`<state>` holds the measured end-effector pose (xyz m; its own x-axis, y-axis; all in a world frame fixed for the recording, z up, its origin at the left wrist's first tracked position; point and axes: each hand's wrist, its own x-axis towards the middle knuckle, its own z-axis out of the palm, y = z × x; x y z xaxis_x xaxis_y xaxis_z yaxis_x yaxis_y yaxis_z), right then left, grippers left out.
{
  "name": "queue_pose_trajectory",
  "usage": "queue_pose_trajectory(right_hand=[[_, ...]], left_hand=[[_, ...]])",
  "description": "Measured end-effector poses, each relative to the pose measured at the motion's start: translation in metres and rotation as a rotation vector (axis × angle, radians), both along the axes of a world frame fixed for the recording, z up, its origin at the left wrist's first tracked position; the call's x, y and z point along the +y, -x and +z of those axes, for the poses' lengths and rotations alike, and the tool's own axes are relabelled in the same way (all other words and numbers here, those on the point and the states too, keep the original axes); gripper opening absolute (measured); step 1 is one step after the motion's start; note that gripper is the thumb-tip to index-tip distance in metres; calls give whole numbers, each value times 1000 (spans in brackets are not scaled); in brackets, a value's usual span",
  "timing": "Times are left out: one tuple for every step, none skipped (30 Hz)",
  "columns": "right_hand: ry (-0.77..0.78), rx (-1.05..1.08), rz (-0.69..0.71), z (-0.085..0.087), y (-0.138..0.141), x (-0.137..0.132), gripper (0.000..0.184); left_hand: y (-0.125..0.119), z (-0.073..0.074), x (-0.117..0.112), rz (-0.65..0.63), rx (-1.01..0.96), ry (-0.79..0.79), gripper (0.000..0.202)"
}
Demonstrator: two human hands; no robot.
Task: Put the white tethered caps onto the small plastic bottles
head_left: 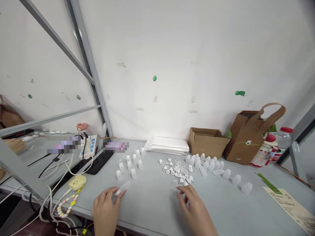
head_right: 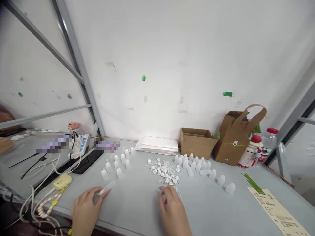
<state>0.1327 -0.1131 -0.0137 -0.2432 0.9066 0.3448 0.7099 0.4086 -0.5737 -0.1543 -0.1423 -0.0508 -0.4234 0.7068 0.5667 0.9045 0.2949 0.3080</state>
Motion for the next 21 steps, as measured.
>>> queue_pose_trajectory(right_hand=[[-49, -24, 75, 1, 10, -2, 21], [-106, -58, 148, 2, 20, -4, 24], [-160, -95, 213, 3, 30, -5, 28], [-231, -137, 262, 3, 40, -6, 33], [-303, -185, 298, 3, 49, -5, 39], [-374, -236, 321, 3, 57, -4, 45], [-438, -287, 338, 2, 63, -3, 49], [-487, -333, 346, 1, 69, 0, 50], [-528, -370, 349, -1, 73, 2, 47], [-556, -402, 352, -2, 76, 5, 41], [-575, -428, 357, -3, 79, 8, 34], [-590, -451, 366, -4, 80, 10, 28], [-601, -467, 378, -5, 81, 13, 25], [-605, -476, 388, -6, 82, 15, 24], [-599, -477, 392, -6, 82, 16, 23], [-581, -470, 393, -6, 83, 18, 21], [-548, -455, 391, -6, 83, 19, 18], [-498, -435, 386, -6, 82, 21, 15], [-441, -411, 381, -5, 82, 23, 14], [-382, -384, 378, -3, 81, 27, 16], [-326, -348, 371, 0, 79, 31, 18]], left_hand=[[-3, -1, 0, -27, -17, 1, 23], [-6, -2, 0, -55, -38, 4, 24], [-10, -2, 1, -86, -64, 15, 25], [-14, -2, 1, -121, -97, 31, 25], [-18, -2, 1, -164, -133, 51, 26], [-23, -1, 1, -216, -173, 76, 26], [-28, 1, 0, -271, -213, 97, 26], [-33, 4, 0, -334, -249, 123, 25], [-37, 7, 0, -385, -286, 146, 24], [-42, 10, 1, -410, -321, 157, 22], [-45, 15, 1, -421, -355, 163, 21], [-48, 19, 2, -423, -386, 165, 20], [-51, 23, 2, -418, -416, 165, 20], [-53, 26, 3, -419, -444, 167, 19], [-54, 28, 4, -425, -470, 171, 17], [-56, 30, 5, -435, -495, 173, 15], [-57, 29, 6, -449, -520, 176, 13], [-57, 28, 7, -464, -548, 174, 13], [-58, 26, 8, -476, -579, 161, 16], [-59, 22, 9, -486, -613, 132, 21], [-60, 18, 10, -493, -642, 84, 26]])
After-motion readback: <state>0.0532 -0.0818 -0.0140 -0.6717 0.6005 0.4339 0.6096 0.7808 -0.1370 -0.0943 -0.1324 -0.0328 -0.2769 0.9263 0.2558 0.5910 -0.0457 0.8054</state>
